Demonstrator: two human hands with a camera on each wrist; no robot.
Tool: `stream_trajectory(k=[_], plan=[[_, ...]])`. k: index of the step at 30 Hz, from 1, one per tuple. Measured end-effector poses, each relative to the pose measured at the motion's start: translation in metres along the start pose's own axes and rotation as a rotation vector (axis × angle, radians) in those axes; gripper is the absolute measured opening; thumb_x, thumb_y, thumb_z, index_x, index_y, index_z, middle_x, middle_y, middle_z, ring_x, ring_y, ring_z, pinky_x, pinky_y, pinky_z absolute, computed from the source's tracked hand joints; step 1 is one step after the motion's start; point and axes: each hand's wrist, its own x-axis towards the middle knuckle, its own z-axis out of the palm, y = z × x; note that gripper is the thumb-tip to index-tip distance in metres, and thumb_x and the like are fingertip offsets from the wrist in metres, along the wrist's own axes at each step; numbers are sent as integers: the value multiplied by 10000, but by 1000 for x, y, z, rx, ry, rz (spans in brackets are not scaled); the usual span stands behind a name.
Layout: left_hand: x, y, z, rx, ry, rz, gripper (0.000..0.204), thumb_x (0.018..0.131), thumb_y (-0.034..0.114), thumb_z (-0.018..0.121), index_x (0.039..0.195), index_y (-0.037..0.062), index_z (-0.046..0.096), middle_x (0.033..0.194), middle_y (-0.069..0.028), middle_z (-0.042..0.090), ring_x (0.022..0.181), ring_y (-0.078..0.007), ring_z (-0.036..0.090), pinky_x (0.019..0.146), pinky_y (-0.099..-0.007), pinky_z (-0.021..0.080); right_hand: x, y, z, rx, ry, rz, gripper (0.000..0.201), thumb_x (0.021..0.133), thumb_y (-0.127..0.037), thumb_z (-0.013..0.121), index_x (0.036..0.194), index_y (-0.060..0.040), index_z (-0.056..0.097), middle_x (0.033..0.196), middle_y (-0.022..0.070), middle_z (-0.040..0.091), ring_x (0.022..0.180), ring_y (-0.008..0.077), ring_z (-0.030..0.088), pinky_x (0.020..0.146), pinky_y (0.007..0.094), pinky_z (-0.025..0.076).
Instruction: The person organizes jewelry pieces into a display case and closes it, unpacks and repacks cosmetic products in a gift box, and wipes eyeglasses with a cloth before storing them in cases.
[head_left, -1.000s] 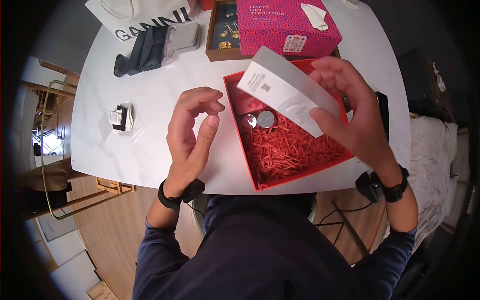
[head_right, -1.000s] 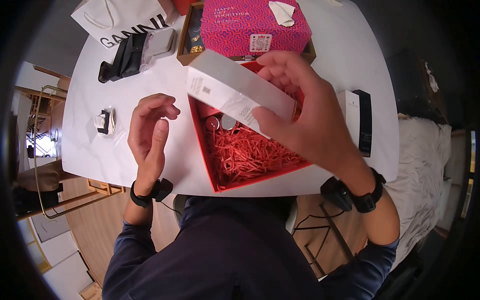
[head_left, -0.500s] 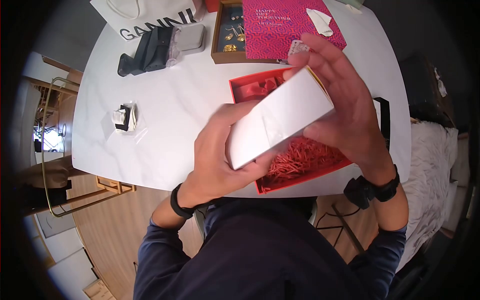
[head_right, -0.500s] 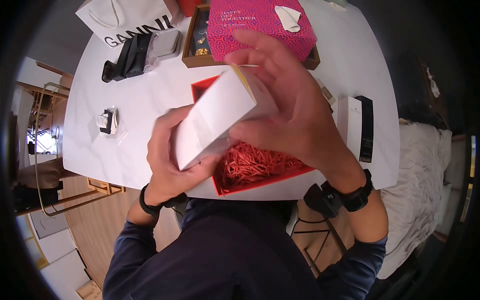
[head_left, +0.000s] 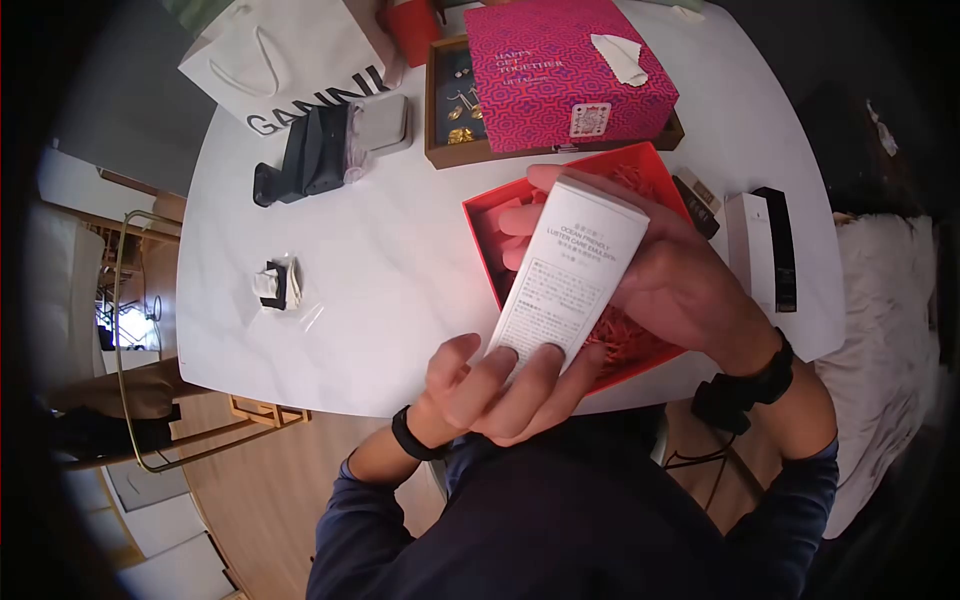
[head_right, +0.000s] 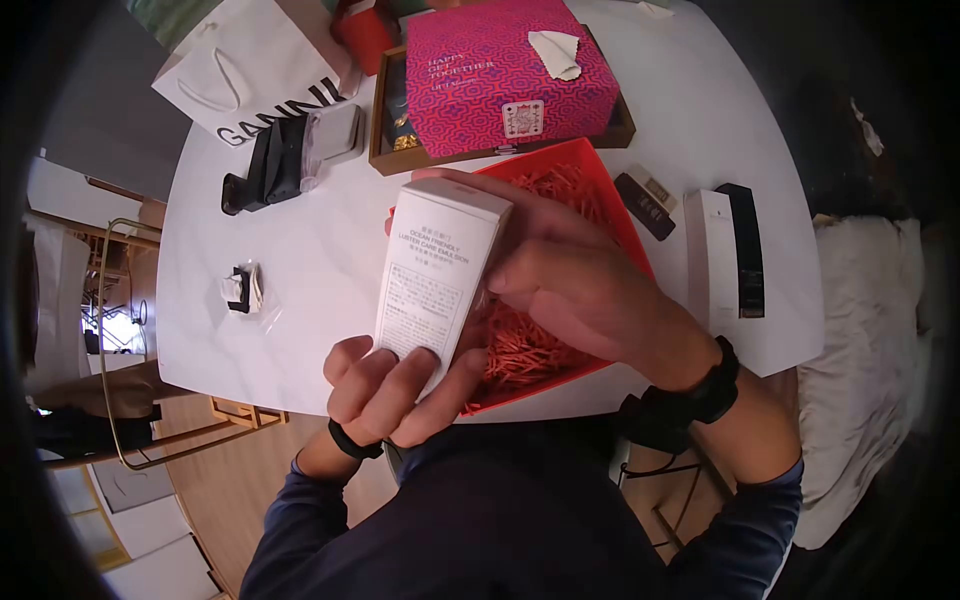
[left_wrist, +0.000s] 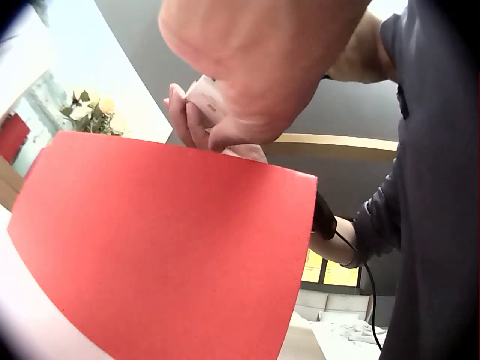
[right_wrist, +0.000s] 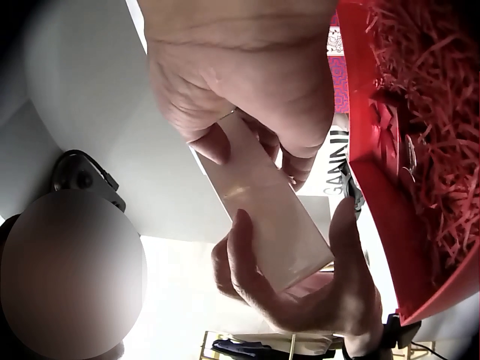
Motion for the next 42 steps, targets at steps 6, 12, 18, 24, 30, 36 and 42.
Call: stream_trajectory(k=[6,12,18,24,30,36,42], plan=[[-4,8,3,106,9,43,291,897,371,709,1181,421,743,1147,93,502,1019,-129,395,776,-292,359,-1,-1,0,-53,-16,-4,861,847,-170,655,1590,44,277,1506,283,501,1374,415,539,1188,509,407],[-5,10,2,111,-2,36,285,903,368,704,1179,431,741,1166,100,491,1027,-122,385,791,-282,350,-2,1,-5,25,-72,7,718,876,-32,527,1574,2,363,1533,169,497,1399,252,494,1182,406,373],[-2,10,6,101,37,30,276,892,340,717,1159,401,752,1162,115,529,966,-126,413,745,-262,360,-7,4,-11,20,-46,65,635,907,-61,544,1525,15,418,1478,150,545,1360,231,522,1149,397,404],[47,-44,-6,-702,-137,-159,408,784,437,862,1082,178,760,1188,-21,659,949,-181,616,699,-322,459,3,2,-14,175,-29,-48,575,950,-152,541,1489,17,433,1416,140,589,1319,250,559,1134,428,420],[99,-133,37,-1112,-63,-516,1049,765,554,875,1499,-49,431,1477,-225,529,1308,-297,565,1110,-443,421,55,-12,-19,458,-240,-106,618,1022,-287,340,1504,94,404,1473,264,532,1296,408,584,1089,525,490],[86,-144,76,-1534,-106,-530,774,780,288,905,1428,20,575,1430,-124,589,1317,-252,562,1141,-411,415,72,1,-16,315,-112,-77,533,1034,-308,433,1464,0,500,1365,142,628,1224,268,633,1053,452,493],[73,-146,90,-1543,-138,-474,682,778,297,901,1354,35,646,1373,-123,634,1293,-257,581,1112,-407,445,77,5,-27,288,-139,-132,552,1054,-318,416,1493,13,467,1403,197,602,1235,302,634,1042,441,509]])
